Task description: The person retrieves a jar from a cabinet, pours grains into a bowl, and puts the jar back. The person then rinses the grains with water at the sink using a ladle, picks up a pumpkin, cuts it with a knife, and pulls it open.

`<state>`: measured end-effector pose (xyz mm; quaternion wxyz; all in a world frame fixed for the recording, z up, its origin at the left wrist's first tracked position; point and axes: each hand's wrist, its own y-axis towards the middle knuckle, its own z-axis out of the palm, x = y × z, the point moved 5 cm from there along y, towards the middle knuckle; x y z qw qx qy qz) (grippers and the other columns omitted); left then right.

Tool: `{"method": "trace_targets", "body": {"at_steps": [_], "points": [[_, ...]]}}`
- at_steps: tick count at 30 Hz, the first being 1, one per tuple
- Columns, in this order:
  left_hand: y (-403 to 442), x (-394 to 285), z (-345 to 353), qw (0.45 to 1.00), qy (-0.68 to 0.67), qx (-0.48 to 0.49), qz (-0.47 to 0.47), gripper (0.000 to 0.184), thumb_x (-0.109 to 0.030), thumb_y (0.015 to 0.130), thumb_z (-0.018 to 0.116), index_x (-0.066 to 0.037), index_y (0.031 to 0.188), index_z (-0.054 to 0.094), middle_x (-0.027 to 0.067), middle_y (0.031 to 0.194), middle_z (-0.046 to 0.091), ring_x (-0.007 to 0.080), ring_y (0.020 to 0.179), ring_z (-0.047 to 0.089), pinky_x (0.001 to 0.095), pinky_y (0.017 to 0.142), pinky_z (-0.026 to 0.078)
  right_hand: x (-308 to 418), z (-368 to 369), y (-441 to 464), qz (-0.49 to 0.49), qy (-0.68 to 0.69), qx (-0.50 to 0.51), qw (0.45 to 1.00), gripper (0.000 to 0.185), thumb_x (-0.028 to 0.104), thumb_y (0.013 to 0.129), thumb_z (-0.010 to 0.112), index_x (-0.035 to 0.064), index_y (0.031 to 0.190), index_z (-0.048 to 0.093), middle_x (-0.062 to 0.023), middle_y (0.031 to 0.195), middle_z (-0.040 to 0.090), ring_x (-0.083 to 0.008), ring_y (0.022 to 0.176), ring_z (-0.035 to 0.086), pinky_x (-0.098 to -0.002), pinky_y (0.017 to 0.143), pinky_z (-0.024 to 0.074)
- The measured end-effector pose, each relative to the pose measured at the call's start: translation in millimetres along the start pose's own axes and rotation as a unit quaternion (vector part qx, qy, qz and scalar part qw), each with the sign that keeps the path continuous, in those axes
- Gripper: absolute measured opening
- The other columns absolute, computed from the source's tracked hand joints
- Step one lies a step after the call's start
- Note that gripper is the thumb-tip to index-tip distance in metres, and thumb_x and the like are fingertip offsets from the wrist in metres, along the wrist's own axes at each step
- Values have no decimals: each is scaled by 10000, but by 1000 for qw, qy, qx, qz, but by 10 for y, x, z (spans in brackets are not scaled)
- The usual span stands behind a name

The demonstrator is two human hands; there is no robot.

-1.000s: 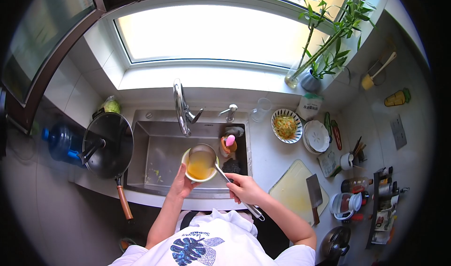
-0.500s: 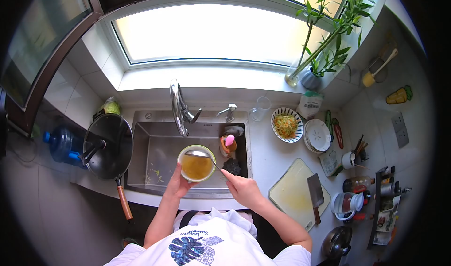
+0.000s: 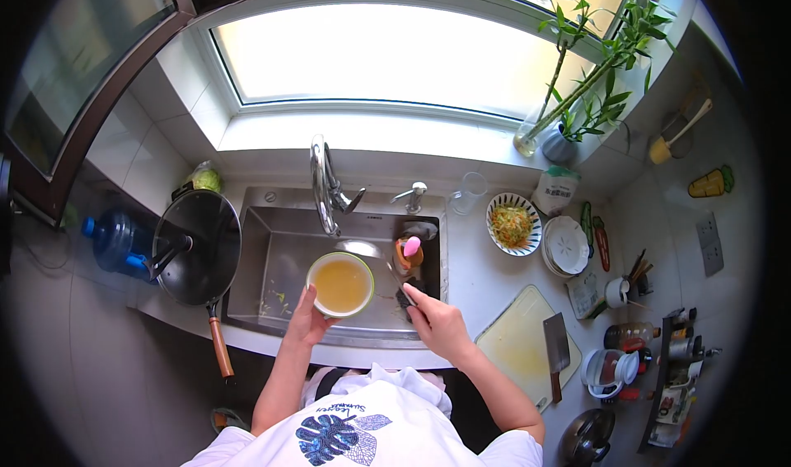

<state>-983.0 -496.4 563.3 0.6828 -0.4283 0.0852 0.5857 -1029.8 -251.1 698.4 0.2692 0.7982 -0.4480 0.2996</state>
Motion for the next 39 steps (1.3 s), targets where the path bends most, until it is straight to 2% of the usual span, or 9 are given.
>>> {"method": "trace_targets", "body": {"at_steps": [2, 4, 11, 13, 17, 22, 24, 30, 39], "points": [[-8, -16, -49, 1000, -9, -10, 8, 662, -525, 820, 710, -219, 1323, 407, 47, 1296, 485, 242, 1202, 520, 468, 868, 532, -100, 30, -16, 28, 23, 1, 999, 381, 67, 881, 633, 52, 1260, 592, -196, 854, 669, -318, 693, 654, -348, 636, 519], [-15, -31, -108, 1000, -17, -20, 16, 664, -499, 815, 728, -224, 1326, 405, 48, 1296, 479, 245, 1205, 510, 474, 868, 530, -312, 115, -63, 131, 88, 31, 987, 375, 79, 887, 628, 45, 1259, 592, -200, 848, 671, -303, 690, 657, -344, 628, 513], [-66, -111, -250, 997, -18, -61, 34, 647, -381, 810, 759, -239, 1336, 409, 50, 1280, 473, 247, 1203, 485, 482, 873, 512, -610, 257, -81, 173, 28, 66, 982, 344, 119, 891, 624, 48, 1227, 611, -173, 848, 681, -291, 696, 656, -354, 642, 518], [-75, -133, -272, 997, -17, -63, 42, 646, -365, 809, 760, -236, 1336, 409, 53, 1281, 471, 248, 1210, 480, 478, 870, 513, -577, 295, -90, 37, -61, 12, 997, 331, 134, 876, 634, 71, 1201, 622, -129, 867, 684, -288, 726, 663, -375, 638, 530], [-64, -167, -331, 995, -3, -85, 58, 637, -327, 812, 755, -233, 1338, 407, 62, 1268, 478, 253, 1183, 498, 483, 865, 525, -540, 434, -126, -19, -175, 85, 981, 356, 147, 841, 658, 119, 1193, 615, -61, 813, 638, -251, 726, 657, -382, 614, 528], [-44, -178, -371, 992, -2, -107, 65, 632, -301, 811, 754, -225, 1336, 410, 60, 1264, 483, 247, 1162, 513, 467, 837, 547, -508, 590, -91, -51, -180, 107, 976, 369, 148, 848, 655, 138, 1215, 613, -63, 796, 632, -250, 729, 653, -378, 619, 527], [-43, -187, -378, 990, 6, -120, 74, 617, -287, 815, 751, -219, 1330, 418, 54, 1268, 486, 235, 1160, 518, 431, 794, 569, -509, 647, -66, -73, -206, 112, 969, 368, 157, 837, 659, 129, 1201, 616, -39, 799, 626, -212, 733, 655, -359, 603, 525], [2, -183, -456, 985, 22, -146, 87, 603, -263, 819, 750, -213, 1325, 425, 46, 1274, 500, 210, 1145, 532, 378, 743, 584, -482, 697, 27, -101, -221, 119, 963, 371, 150, 831, 658, 111, 1198, 619, -34, 780, 613, -196, 726, 648, -340, 599, 521], [13, -250, -398, 980, 39, -169, 102, 626, -259, 819, 752, -202, 1342, 412, 40, 1263, 509, 192, 1154, 533, 368, 762, 588, -527, 797, 116, -133, -236, 127, 954, 368, 131, 832, 635, 70, 1195, 615, -44, 765, 602, -198, 716, 636, -339, 585, 507]]}}
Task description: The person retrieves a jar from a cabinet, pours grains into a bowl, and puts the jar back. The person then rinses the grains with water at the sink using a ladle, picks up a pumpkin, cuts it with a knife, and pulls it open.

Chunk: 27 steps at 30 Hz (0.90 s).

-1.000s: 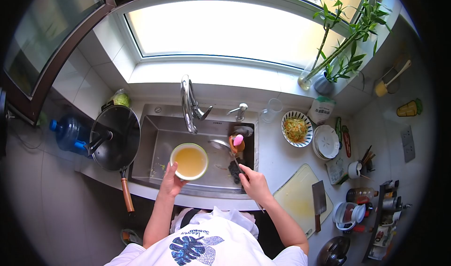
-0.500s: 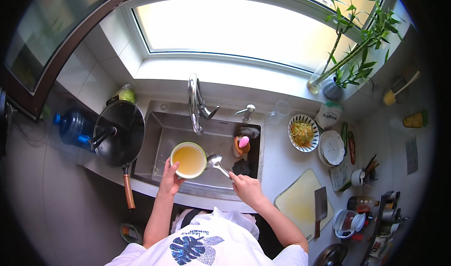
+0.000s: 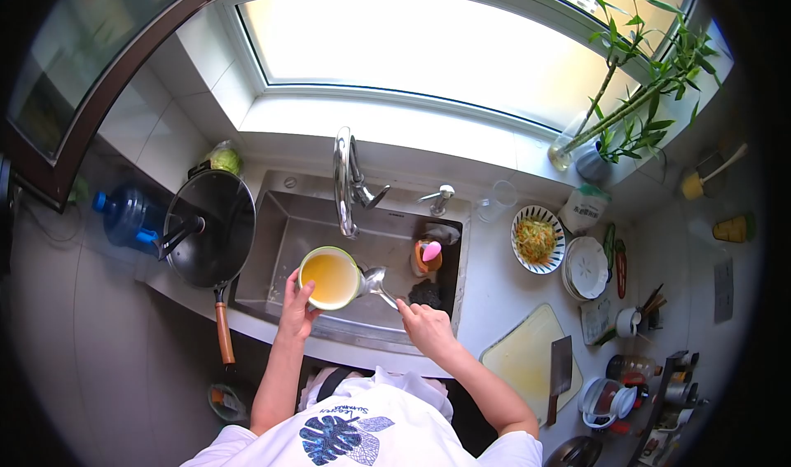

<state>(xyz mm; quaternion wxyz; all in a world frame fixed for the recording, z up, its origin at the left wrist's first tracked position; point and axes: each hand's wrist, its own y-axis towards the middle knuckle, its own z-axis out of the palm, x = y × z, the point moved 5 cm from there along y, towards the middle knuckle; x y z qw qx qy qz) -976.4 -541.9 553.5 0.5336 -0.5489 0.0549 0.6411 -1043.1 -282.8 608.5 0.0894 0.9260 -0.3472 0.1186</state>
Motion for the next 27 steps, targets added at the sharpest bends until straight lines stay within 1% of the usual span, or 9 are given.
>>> {"method": "trace_targets", "body": {"at_steps": [4, 6, 8, 12, 15, 19, 21, 23, 27], "points": [[15, -12, 7, 1000, -2, -1, 9, 640, -240, 817, 756, -193, 1350, 404, 51, 1238, 515, 193, 1138, 551, 371, 780, 592, -31, 35, 45, -6, 1, -2, 1000, 320, 128, 834, 622, 47, 1144, 622, -51, 747, 602, -206, 703, 640, -343, 576, 504], [34, -6, 12, 1000, 1, 10, 8, 614, -246, 817, 756, -239, 1329, 418, 24, 1296, 482, 220, 1211, 473, 436, 842, 527, -96, 90, 74, 16, -4, 11, 1000, 171, 130, 833, 611, 40, 977, 628, -61, 730, 604, -219, 681, 644, -352, 567, 503], [36, -16, 13, 1000, 5, 5, 13, 614, -243, 817, 757, -239, 1330, 418, 23, 1296, 482, 215, 1208, 475, 434, 837, 528, -163, 150, 121, 13, -14, 26, 999, 110, 131, 827, 613, 47, 898, 605, -65, 726, 605, -226, 675, 646, -360, 566, 504], [35, -48, 14, 999, 14, -9, 35, 615, -237, 817, 758, -237, 1331, 420, 21, 1287, 488, 206, 1202, 481, 433, 830, 530, -315, 247, 263, -3, -29, 33, 999, 104, 129, 806, 619, 60, 762, 554, -78, 709, 602, -245, 674, 647, -379, 575, 508], [39, -88, 17, 998, 1, -30, 57, 663, -178, 793, 778, -173, 1346, 412, 66, 1190, 513, 197, 1096, 573, 356, 769, 597, -416, 223, 428, -28, -14, 20, 999, 97, 123, 790, 627, 57, 770, 558, -82, 698, 597, -254, 680, 647, -384, 583, 509], [41, -115, 15, 997, 5, -47, 65, 665, -173, 789, 784, -171, 1343, 417, 70, 1181, 508, 202, 1088, 572, 353, 766, 593, -534, 161, 720, -75, -19, 17, 997, 83, 123, 800, 622, 58, 823, 576, -80, 722, 600, -244, 694, 643, -377, 586, 508], [30, -138, 26, 996, 14, -46, 77, 663, -182, 790, 787, -168, 1341, 418, 81, 1180, 505, 205, 1086, 571, 350, 767, 590, -618, 190, 884, -113, -58, 23, 992, 172, 129, 820, 586, 58, 968, 638, -57, 764, 610, -222, 730, 644, -360, 594, 507], [31, -158, 29, 995, 20, -52, 81, 668, -186, 787, 792, -164, 1340, 419, 83, 1179, 504, 202, 1078, 571, 348, 763, 589, -705, 144, 1076, -161, -117, -48, 979, 222, 144, 798, 595, 71, 1001, 647, -37, 787, 617, -207, 756, 634, -350, 625, 504], [18, -193, 49, 993, 36, -70, 86, 691, -191, 777, 807, -155, 1346, 417, 84, 1175, 503, 192, 1051, 572, 338, 739, 586, -749, 63, 1491, -176, -193, -47, 964, 180, 146, 772, 593, 113, 939, 651, -9, 807, 610, -178, 809, 615, -286, 677, 450]]}}
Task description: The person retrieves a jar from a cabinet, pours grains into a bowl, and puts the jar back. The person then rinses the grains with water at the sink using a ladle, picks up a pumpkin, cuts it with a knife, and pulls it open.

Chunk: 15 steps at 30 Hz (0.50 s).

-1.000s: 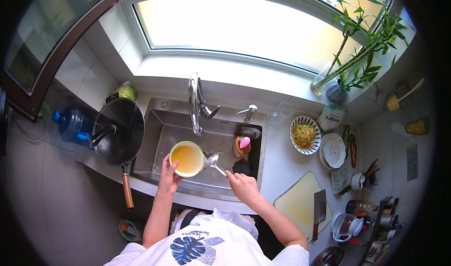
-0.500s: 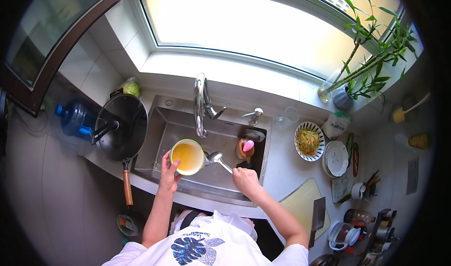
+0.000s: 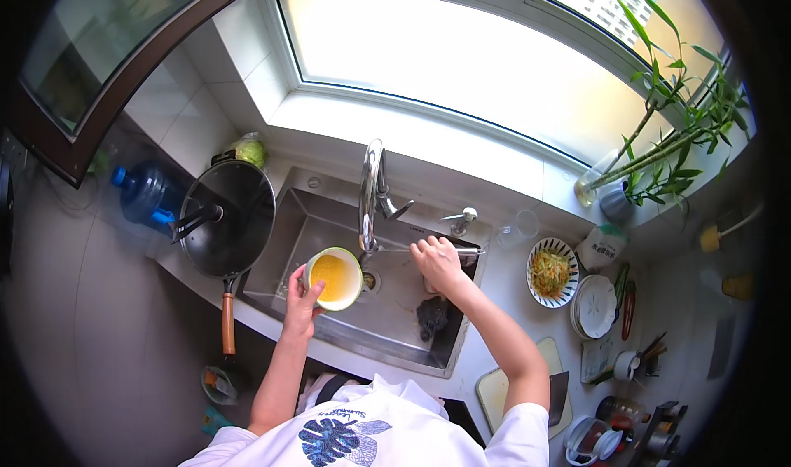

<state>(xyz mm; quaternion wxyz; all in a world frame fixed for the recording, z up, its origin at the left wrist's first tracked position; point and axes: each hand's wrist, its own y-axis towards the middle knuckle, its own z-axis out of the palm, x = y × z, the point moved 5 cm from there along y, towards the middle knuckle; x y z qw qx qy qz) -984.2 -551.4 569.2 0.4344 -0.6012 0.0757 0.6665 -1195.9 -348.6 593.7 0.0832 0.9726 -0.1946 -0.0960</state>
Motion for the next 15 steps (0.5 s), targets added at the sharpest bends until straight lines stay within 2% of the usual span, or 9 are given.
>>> {"method": "trace_targets", "body": {"at_steps": [2, 4, 6, 8, 12, 14, 15], "points": [[-8, -20, 12, 1000, 3, -4, 4, 697, -190, 776, 809, -152, 1350, 415, 82, 1170, 504, 188, 1044, 572, 331, 735, 584, -45, 54, 173, -9, -3, -23, 1000, 188, 145, 759, 606, 95, 939, 630, -14, 803, 603, -184, 816, 616, -302, 672, 460], [-11, -27, 11, 1000, 7, -9, 7, 704, -189, 775, 810, -149, 1354, 412, 81, 1166, 506, 184, 1036, 572, 325, 730, 582, -140, 161, 340, 34, -12, 7, 999, 208, 142, 752, 621, 66, 946, 616, -24, 794, 603, -186, 813, 623, -311, 655, 483], [-13, -37, 20, 1000, 12, -4, 16, 709, -188, 779, 807, -145, 1362, 406, 81, 1152, 512, 177, 1024, 574, 309, 725, 574, -234, 213, 472, 45, -34, 6, 998, 339, 122, 789, 613, 13, 1110, 616, -50, 788, 647, -184, 762, 665, -297, 607, 525], [-28, -47, 29, 1000, 15, -8, 21, 708, -189, 781, 806, -139, 1363, 405, 81, 1146, 517, 171, 1013, 573, 295, 714, 565, -295, 275, 591, 45, -42, 20, 998, 388, 118, 801, 608, 4, 1172, 606, -67, 802, 675, -189, 714, 678, -298, 581, 528], [-32, -69, 34, 999, 30, -7, 39, 710, -190, 786, 803, -122, 1367, 401, 83, 1143, 528, 152, 984, 568, 258, 678, 535, -363, 342, 778, 52, -64, 33, 996, 278, 109, 815, 589, 15, 1074, 629, -78, 788, 690, -200, 686, 691, -303, 563, 528], [-47, -97, 42, 999, 35, -7, 41, 712, -184, 787, 802, -114, 1369, 399, 84, 1148, 531, 152, 982, 567, 259, 693, 529, -422, 432, 835, 80, -48, 117, 989, 299, 104, 852, 547, 14, 1130, 615, -93, 823, 701, -217, 738, 705, -323, 580, 542], [-53, -114, 47, 998, 40, -6, 43, 714, -178, 788, 801, -107, 1372, 397, 84, 1153, 534, 153, 980, 565, 260, 708, 523, -438, 431, 852, 83, -46, 108, 990, 212, 114, 850, 557, 29, 1028, 632, -96, 804, 706, -222, 738, 710, -326, 583, 546]]}}
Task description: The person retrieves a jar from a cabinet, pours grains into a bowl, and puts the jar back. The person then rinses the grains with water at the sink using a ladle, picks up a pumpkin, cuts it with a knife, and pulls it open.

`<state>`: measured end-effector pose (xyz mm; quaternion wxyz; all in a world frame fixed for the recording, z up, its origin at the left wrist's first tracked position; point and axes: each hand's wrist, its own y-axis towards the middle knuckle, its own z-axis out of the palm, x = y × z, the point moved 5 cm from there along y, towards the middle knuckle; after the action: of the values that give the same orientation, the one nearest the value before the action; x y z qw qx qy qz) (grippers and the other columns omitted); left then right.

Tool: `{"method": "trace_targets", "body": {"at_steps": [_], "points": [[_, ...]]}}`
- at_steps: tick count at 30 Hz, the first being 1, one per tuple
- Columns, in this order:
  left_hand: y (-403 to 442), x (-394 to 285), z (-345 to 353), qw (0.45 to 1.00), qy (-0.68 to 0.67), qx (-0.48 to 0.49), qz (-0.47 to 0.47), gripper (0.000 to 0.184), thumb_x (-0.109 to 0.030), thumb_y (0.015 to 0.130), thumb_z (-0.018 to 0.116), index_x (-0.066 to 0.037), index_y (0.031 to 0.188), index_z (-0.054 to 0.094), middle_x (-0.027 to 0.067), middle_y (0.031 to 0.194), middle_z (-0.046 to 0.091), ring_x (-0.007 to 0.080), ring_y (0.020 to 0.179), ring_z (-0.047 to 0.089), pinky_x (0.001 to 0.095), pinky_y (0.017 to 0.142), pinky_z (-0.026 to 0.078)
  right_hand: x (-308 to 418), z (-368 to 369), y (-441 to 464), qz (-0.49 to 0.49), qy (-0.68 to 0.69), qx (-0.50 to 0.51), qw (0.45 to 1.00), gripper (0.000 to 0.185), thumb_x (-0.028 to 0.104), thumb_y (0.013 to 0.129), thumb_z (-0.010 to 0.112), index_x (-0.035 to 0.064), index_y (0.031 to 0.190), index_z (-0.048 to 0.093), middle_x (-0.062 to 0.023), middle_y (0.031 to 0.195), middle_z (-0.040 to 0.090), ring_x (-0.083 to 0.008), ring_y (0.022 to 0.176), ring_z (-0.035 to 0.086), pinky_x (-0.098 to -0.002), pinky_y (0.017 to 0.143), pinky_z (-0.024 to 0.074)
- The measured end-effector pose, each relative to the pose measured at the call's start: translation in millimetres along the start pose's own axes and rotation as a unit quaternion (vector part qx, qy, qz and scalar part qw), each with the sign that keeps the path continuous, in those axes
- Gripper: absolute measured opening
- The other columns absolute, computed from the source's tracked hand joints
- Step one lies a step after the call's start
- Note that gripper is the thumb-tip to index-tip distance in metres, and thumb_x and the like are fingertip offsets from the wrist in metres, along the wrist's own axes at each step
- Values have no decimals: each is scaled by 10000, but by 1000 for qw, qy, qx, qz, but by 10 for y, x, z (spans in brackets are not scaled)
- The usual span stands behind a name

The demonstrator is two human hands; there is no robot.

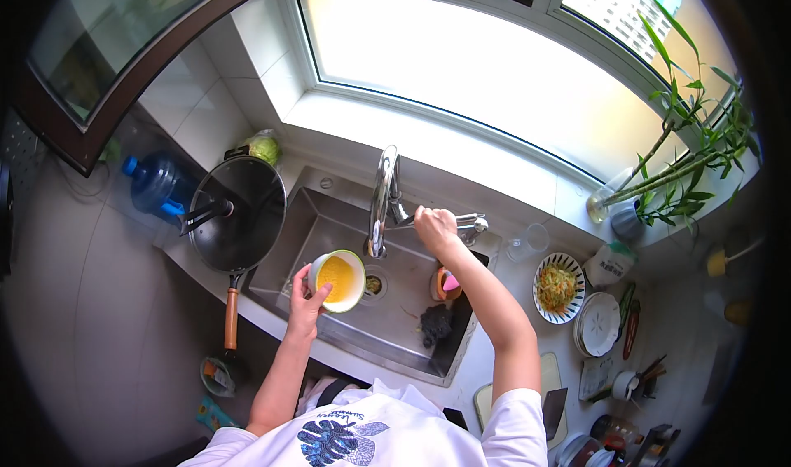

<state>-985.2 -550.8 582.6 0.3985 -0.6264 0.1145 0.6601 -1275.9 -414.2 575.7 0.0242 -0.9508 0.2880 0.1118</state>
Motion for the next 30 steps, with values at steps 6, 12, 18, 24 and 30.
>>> {"method": "trace_targets", "body": {"at_steps": [6, 12, 18, 24, 30], "points": [[21, 20, 16, 1000, 2, -1, 4, 714, -138, 789, 797, -89, 1377, 394, 90, 1180, 531, 166, 1045, 540, 288, 804, 509, -67, 7, 73, -2, -1, -12, 1000, 86, 96, 833, 568, 65, 869, 640, -94, 782, 704, -232, 728, 712, -334, 588, 550], [36, 117, 115, 990, -78, 44, -107, 653, -331, 841, 749, -163, 1375, 412, 59, 1249, 522, 198, 1128, 545, 383, 819, 547, -87, 39, 140, 1, 10, 10, 1000, 94, 90, 813, 580, 94, 799, 673, -67, 768, 711, -237, 722, 715, -342, 600, 554], [27, 443, 410, 947, -205, 137, -204, 570, -411, 876, 688, -184, 1343, 452, 66, 1278, 560, 244, 1203, 548, 516, 910, 524, -84, 29, 182, 9, 26, 14, 1000, 116, 99, 813, 581, 117, 799, 695, -65, 760, 714, -229, 732, 717, -337, 609, 556], [20, 486, 601, 946, -200, 143, -212, 573, -433, 882, 675, -183, 1344, 448, 63, 1293, 550, 246, 1196, 559, 487, 878, 548, -42, 65, 134, 5, 25, -1, 1000, 117, 114, 793, 593, 131, 769, 706, -64, 735, 713, -229, 712, 718, -338, 595, 554], [43, 493, 614, 942, -214, 149, -212, 586, -435, 878, 679, -192, 1356, 445, 58, 1294, 549, 248, 1201, 556, 485, 891, 543, -5, 68, 75, 7, 48, -12, 999, 127, 121, 785, 604, 140, 730, 717, -68, 723, 715, -229, 677, 718, -340, 561, 549]]}}
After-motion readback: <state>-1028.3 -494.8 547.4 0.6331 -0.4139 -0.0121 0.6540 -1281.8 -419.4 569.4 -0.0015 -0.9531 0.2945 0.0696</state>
